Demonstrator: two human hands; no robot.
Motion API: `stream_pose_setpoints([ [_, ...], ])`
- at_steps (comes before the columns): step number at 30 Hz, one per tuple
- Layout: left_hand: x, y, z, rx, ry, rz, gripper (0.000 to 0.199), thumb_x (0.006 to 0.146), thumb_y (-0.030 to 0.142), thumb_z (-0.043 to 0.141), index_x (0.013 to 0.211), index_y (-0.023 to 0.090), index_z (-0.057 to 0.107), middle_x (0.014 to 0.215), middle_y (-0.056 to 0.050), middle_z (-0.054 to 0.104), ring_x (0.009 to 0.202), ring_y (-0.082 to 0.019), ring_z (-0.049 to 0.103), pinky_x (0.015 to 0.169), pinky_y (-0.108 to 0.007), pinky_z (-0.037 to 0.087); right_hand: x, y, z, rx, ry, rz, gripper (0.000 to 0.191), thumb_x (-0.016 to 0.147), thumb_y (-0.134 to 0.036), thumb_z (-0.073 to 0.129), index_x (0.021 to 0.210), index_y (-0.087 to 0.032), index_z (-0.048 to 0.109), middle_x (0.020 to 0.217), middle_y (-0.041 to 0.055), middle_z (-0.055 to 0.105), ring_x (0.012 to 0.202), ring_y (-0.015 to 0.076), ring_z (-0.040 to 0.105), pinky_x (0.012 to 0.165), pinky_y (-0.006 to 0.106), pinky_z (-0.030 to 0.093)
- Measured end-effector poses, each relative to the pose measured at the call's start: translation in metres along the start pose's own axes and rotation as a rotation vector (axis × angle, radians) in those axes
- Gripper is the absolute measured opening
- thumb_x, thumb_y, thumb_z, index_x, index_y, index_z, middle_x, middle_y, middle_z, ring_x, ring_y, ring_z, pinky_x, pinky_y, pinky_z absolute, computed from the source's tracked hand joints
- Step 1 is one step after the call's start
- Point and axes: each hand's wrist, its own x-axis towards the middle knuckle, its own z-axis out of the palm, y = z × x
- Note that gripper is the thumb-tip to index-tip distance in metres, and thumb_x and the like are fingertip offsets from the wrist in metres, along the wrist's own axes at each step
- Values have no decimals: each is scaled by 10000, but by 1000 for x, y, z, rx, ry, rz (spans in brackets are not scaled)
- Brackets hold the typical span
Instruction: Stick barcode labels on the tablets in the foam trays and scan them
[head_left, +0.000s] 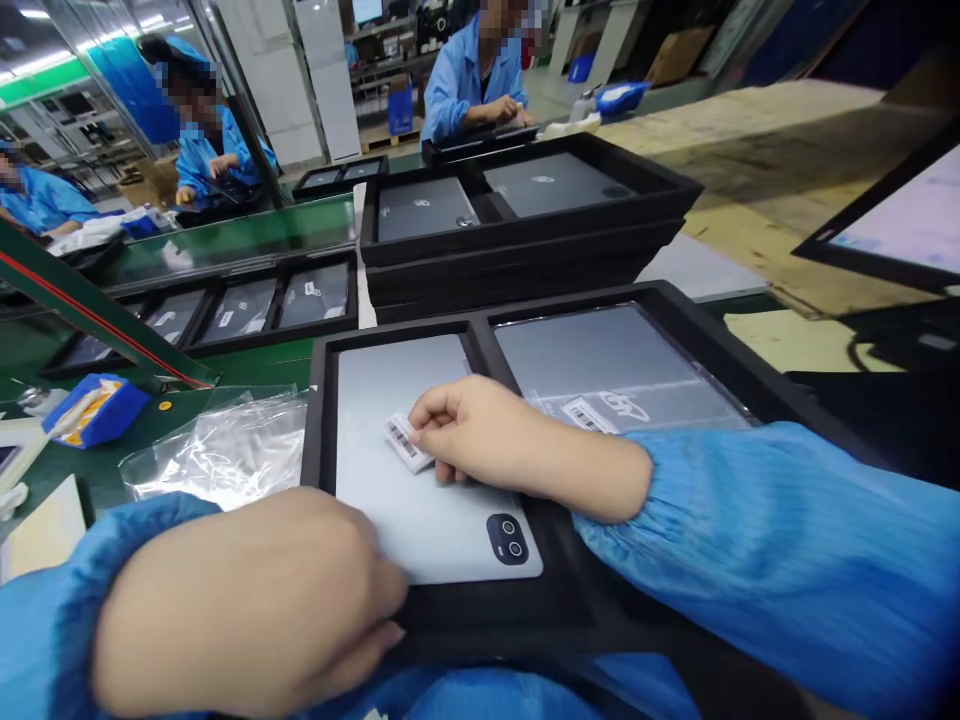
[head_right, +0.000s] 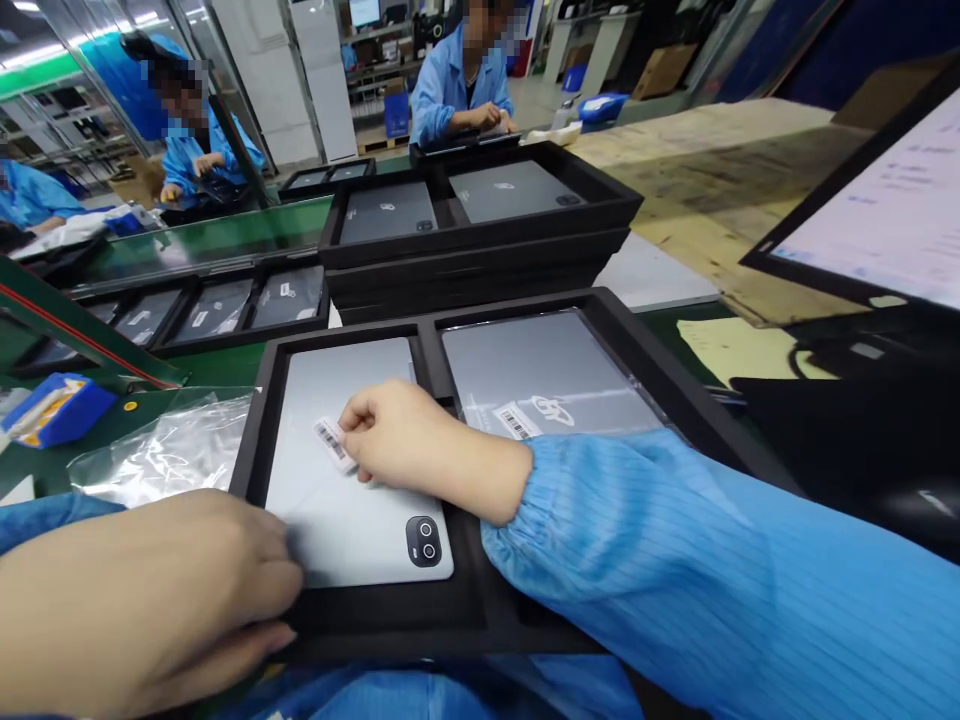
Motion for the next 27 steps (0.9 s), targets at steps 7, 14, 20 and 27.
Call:
stream_pose_setpoints([
  [7, 100, -30, 17, 143, 352, 316, 486, 1023, 412, 468, 1344, 56, 549, 1480, -201, 515, 1392, -302, 463, 1170, -427, 366, -7, -5, -67, -477, 493, -453, 74, 724, -98, 667, 684, -160, 665, 668, -5, 672, 636, 133, 615, 602, 225, 441],
  [14, 107, -49, -2, 234, 581, 445, 424, 1046, 382, 319, 932, 148, 654, 923, -129, 675, 920, -256, 617, 892, -416, 487, 2, 3, -77, -440, 534, -367, 221, 700, -28, 650, 863, -174, 616, 725, 6, 696, 693, 151, 650, 618, 216, 433],
  [20, 61, -58, -5, -83, 1145, 439, 277, 1016, 279, 376, 1051, 223, 645, 978, -82, 662, 1037, -253, 632, 918, -420, 505, 16, 14, -30, -441, 77, -312, 126, 788, -98, 692, 837, -176, 605, 674, 24, 708, 644, 168, 686, 557, 218, 447],
  [27, 95, -44, 4, 276, 622, 284, 240, 993, 190, 470, 1160, 165, 640, 1189, -109, 663, 1128, -230, 608, 993, -366, 504, -41, -16, -79, -887, 592, -590, 157, 887, -251, 687, 982, -125, 678, 951, 131, 725, 938, 284, 688, 799, 339, 499],
])
